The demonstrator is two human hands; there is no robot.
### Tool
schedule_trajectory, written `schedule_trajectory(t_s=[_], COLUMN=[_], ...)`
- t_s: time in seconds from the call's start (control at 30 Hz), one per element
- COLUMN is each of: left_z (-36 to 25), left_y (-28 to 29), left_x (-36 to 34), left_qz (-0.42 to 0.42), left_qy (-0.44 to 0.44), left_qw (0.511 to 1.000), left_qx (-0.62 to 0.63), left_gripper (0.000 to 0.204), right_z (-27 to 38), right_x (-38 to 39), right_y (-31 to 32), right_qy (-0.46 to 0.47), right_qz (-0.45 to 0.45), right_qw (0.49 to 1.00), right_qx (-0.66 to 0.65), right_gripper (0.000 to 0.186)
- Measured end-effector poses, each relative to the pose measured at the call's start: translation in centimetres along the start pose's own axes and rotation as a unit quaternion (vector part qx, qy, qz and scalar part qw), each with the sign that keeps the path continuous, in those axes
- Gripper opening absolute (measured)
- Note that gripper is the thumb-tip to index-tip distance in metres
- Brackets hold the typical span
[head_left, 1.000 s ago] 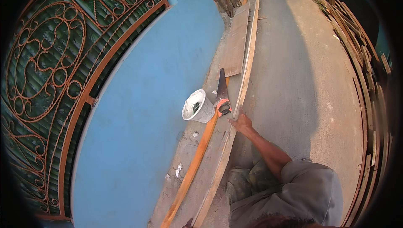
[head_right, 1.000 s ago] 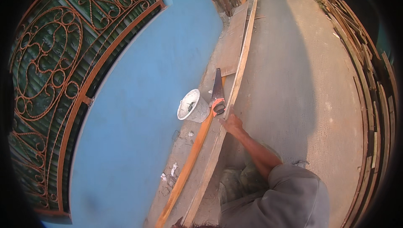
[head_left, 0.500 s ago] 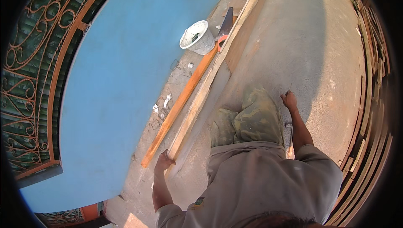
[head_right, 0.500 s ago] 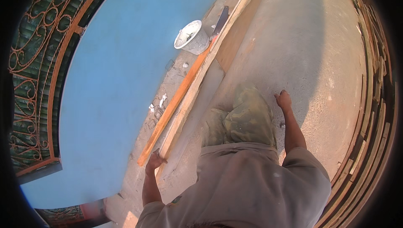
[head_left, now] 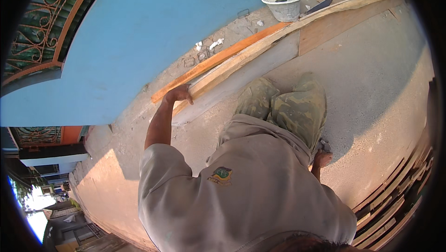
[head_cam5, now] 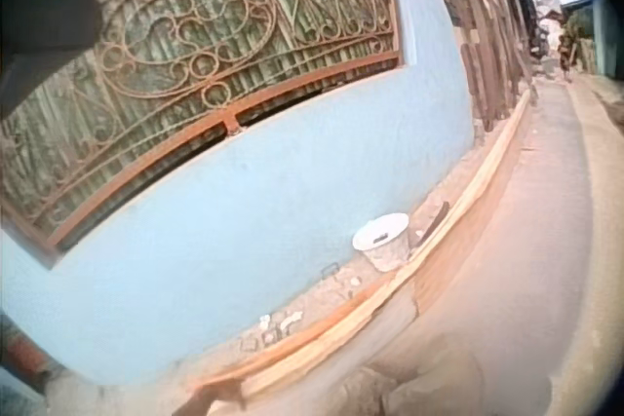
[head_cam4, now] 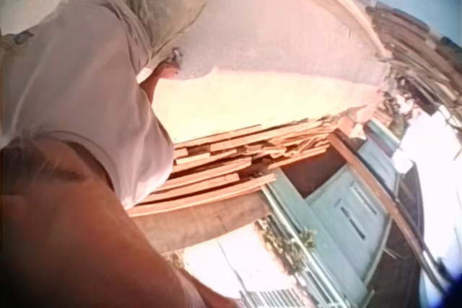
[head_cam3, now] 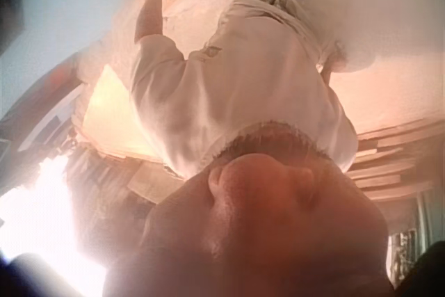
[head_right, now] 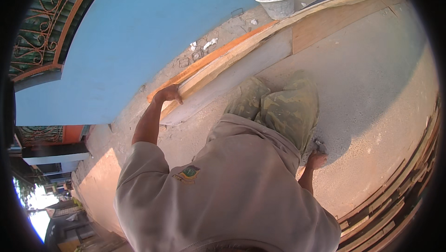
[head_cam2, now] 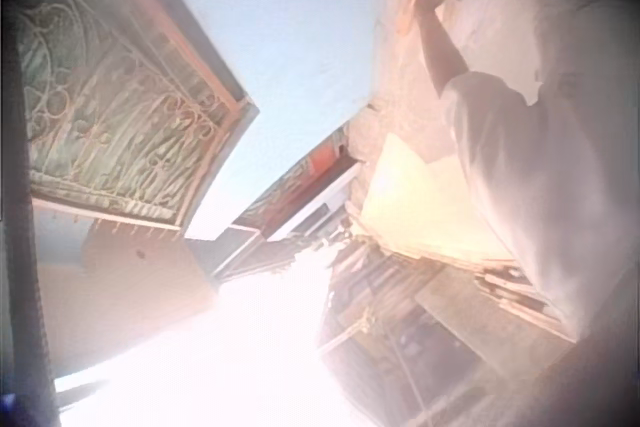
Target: The person uses a hand saw to cut a rectangular piece of plywood resting on a wooden support. After cutting, they pick up the separated piece, flip it, and place it on the ground. They then use a hammer to drive nails into the plywood to secure it.
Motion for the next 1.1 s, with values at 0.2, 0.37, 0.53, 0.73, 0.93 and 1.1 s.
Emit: schedule_trajectory(t_s=[0.2,0.37,0.53,0.73,0.93,1.1], left_z=[-7.8,-10.5,-9.9,-10.8,-10.3,-12.3], left_y=[0.1,-2.6,-1.4,-1.1,-1.1,-0.5], left_x=[-0.8,-3.4,-5.3,-4.8,-4.5,-3.4], left_qz=[-0.185,-0.297,-0.259,-0.291,-0.299,-0.366], left_qy=[-0.023,-0.1,-0.136,-0.089,-0.052,-0.063], left_qw=[0.982,0.946,0.952,0.952,0.951,0.927], left_qx=[0.0,0.079,0.096,-0.035,-0.065,-0.058], left_gripper=[0.124,0.112,0.105,0.096,0.11,0.096], right_z=[-5.4,1.9,13.2,27.9,36.1,40.4], right_x=[-6.8,-4.8,-3.2,5.5,9.9,1.4], right_y=[-6.2,0.2,15.5,22.3,24.7,26.5], right_qy=[0.16,-0.066,0.01,0.087,0.129,0.068], right_qz=[0.202,0.444,0.254,0.449,0.476,0.352], right_qw=[0.958,0.79,0.777,0.646,0.67,0.561], right_qx=[-0.123,-0.418,-0.576,-0.611,-0.555,-0.747], right_gripper=[0.052,0.009,0.011,0.024,0.03,0.025])
Point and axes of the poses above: each hand's wrist, its own x-axis away from the middle knuckle, its own y-axis out of the back of the hand, z = x × y, the point moved 5 cm from there along -x, towards the middle knuckle, and after that the axes turned 5 degrees about -y, right-handed, at the moved point
